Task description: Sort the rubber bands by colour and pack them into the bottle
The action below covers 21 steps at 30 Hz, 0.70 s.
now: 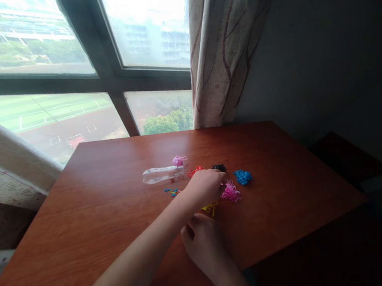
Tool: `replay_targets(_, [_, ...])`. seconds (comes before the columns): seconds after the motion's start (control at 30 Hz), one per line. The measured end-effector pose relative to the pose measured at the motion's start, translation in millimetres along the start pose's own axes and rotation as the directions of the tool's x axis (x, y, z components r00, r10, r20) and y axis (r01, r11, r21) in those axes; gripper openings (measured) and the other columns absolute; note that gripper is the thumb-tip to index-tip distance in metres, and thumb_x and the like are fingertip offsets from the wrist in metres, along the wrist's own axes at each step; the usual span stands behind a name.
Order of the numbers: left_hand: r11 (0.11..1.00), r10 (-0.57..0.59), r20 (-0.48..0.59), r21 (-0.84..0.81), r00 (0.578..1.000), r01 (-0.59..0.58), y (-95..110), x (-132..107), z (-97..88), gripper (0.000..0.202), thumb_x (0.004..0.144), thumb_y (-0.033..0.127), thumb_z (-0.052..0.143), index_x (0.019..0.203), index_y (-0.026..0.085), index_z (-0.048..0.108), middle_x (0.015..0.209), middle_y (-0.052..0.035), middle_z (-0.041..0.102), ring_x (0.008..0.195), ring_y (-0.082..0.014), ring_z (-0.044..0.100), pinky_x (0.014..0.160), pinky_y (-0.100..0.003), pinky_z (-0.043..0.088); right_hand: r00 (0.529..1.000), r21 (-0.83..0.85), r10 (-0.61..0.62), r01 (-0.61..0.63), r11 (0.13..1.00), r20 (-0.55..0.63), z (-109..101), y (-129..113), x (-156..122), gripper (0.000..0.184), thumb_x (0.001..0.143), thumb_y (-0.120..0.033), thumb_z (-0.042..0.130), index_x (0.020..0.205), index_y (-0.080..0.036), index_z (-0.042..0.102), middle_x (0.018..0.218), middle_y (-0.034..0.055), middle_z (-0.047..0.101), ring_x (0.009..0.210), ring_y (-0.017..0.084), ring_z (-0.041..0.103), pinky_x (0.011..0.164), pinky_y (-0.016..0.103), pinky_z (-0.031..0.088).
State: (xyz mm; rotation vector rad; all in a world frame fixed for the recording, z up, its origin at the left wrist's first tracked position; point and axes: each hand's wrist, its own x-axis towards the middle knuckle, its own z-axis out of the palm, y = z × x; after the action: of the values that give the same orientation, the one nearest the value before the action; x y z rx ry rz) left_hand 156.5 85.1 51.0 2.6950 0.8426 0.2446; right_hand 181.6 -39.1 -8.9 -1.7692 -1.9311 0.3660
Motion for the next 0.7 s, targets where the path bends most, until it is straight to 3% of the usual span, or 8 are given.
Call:
replay_targets(0.23, [1.0, -0.027, -0.006, 0.007, 1.0, 0.027, 0, 0, 4.1, 0.022, 0.088, 0.028, 0.054, 0.101, 0.02, 0.07, 0.084, -0.01, 0.073, 0.074, -0.0255, 0.07, 0.064, -0.032, 0.051, 1.0, 0.006, 0.003, -0.002, 1.0, -0.014, 3, 1, -1, 0.016, 0.075, -0.007, 0.052, 0.073, -0.02, 0.061, 0.068, -0.001, 0.064, 0.064, 0.014, 0.06, 0.058, 0.025, 0.029])
replay_targets(0.4, [0.997, -0.072, -0.022, -0.01, 0.997, 0.072, -5, -7, -3.9, 0.02, 0.087, 0.03, 0.057, 0.1, 0.022, 0.069, 0.084, -0.0072, 0.073, 0.072, -0.0224, 0.069, 0.061, -0.029, 0.047, 1.0, 0.047, -0.004, 0.005, 0.999, -0.031, 1, 0, 0, 0.016, 0.082, -0.01, 0.052, 0.076, -0.021, 0.062, 0.069, -0.0013, 0.064, 0.066, 0.014, 0.061, 0.06, 0.024, 0.033])
replay_targets(0.53, [0.992, -0.126, -0.045, -0.026, 0.991, 0.125, -19, -31, -16.7, 0.016, 0.086, 0.027, 0.056, 0.094, 0.022, 0.069, 0.087, -0.0046, 0.073, 0.073, -0.0196, 0.067, 0.06, -0.026, 0.044, 0.999, 0.12, -0.012, 0.018, 0.993, -0.047, 0, -1, 0, 0.019, 0.09, -0.013, 0.049, 0.087, -0.022, 0.066, 0.076, -0.0004, 0.068, 0.072, 0.015, 0.064, 0.067, 0.022, 0.038])
replay_targets(0.7, [0.97, -0.243, -0.072, -0.032, 0.967, 0.241, -48, -80, -24.1, 0.013, 0.086, 0.023, 0.054, 0.087, 0.022, 0.067, 0.082, -0.0015, 0.072, 0.068, -0.0156, 0.063, 0.059, -0.024, 0.04, 0.997, 0.121, 0.004, 0.005, 0.993, -0.071, 2, -2, 0, 0.022, 0.091, -0.013, 0.049, 0.098, -0.022, 0.068, 0.081, 0.0019, 0.072, 0.075, 0.016, 0.067, 0.069, 0.023, 0.042])
